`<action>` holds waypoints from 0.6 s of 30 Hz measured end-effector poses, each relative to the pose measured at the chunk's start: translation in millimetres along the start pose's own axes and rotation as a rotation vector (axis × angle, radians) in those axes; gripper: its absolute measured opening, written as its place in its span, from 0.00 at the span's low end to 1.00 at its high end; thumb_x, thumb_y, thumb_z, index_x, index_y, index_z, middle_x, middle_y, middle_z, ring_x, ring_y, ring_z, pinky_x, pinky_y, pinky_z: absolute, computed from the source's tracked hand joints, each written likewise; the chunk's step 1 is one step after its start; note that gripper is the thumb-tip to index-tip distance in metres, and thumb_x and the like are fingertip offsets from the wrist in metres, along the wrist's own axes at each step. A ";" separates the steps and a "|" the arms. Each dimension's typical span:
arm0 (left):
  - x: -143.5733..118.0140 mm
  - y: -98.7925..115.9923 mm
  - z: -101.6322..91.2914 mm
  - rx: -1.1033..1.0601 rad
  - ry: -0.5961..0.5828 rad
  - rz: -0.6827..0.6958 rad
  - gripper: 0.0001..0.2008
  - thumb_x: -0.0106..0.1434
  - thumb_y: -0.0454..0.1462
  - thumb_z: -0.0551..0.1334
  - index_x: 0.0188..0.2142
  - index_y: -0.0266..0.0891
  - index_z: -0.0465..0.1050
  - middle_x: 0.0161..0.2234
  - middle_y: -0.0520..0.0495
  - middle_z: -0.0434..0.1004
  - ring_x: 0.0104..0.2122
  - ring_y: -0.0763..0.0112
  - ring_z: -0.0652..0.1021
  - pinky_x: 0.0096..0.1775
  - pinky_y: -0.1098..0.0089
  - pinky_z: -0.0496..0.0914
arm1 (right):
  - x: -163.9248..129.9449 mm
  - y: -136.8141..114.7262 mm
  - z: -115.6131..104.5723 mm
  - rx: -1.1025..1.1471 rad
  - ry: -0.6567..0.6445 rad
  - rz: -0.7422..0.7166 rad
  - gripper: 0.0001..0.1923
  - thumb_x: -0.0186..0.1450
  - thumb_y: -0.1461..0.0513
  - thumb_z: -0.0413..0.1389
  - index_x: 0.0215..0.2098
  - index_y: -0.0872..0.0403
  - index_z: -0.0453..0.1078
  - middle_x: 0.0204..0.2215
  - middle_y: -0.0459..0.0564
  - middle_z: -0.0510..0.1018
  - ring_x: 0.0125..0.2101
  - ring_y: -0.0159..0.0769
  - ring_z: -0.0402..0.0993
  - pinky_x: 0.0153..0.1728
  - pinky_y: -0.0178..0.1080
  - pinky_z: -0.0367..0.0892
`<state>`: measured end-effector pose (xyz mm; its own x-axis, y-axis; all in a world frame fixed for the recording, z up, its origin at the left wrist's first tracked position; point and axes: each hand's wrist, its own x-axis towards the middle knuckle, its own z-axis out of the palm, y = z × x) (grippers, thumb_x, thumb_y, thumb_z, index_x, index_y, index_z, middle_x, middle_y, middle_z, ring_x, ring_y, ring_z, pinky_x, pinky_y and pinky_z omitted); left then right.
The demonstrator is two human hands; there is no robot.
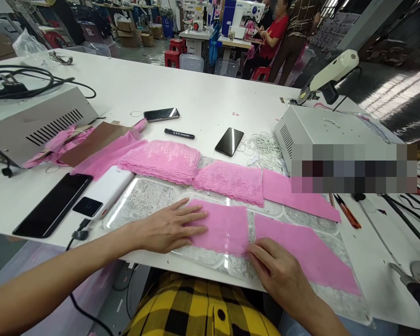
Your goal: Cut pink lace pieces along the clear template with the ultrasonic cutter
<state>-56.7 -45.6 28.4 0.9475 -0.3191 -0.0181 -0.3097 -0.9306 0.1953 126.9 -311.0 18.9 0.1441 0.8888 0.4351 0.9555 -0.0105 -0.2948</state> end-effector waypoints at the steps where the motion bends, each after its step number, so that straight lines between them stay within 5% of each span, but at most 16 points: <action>1: 0.6 0.1 -1.2 -0.006 -0.011 0.002 0.23 0.72 0.42 0.55 0.65 0.46 0.60 0.69 0.46 0.50 0.68 0.59 0.55 0.69 0.52 0.39 | 0.0 0.0 -1.5 0.009 -0.013 0.001 0.09 0.69 0.68 0.50 0.37 0.54 0.71 0.29 0.48 0.74 0.28 0.30 0.71 0.28 0.31 0.69; 13: 4.7 -8.8 -7.6 -0.044 -0.042 0.015 0.27 0.69 0.43 0.58 0.66 0.49 0.58 0.69 0.46 0.50 0.68 0.57 0.54 0.68 0.51 0.42 | 39.4 31.6 10.7 -0.110 0.023 0.015 0.11 0.67 0.66 0.52 0.43 0.52 0.74 0.39 0.53 0.78 0.38 0.38 0.76 0.35 0.39 0.75; 18: 6.9 -13.0 -11.7 -0.011 -0.044 0.050 0.26 0.70 0.42 0.57 0.66 0.49 0.58 0.69 0.46 0.49 0.69 0.57 0.54 0.68 0.51 0.39 | 25.3 43.3 -3.4 -0.135 0.087 0.130 0.12 0.67 0.66 0.52 0.46 0.53 0.74 0.42 0.53 0.78 0.41 0.37 0.76 0.39 0.39 0.76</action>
<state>-45.2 -33.6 37.3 0.9264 -0.3731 -0.0509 -0.3555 -0.9112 0.2083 172.8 -290.5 20.0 0.2850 0.8327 0.4747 0.9523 -0.1896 -0.2391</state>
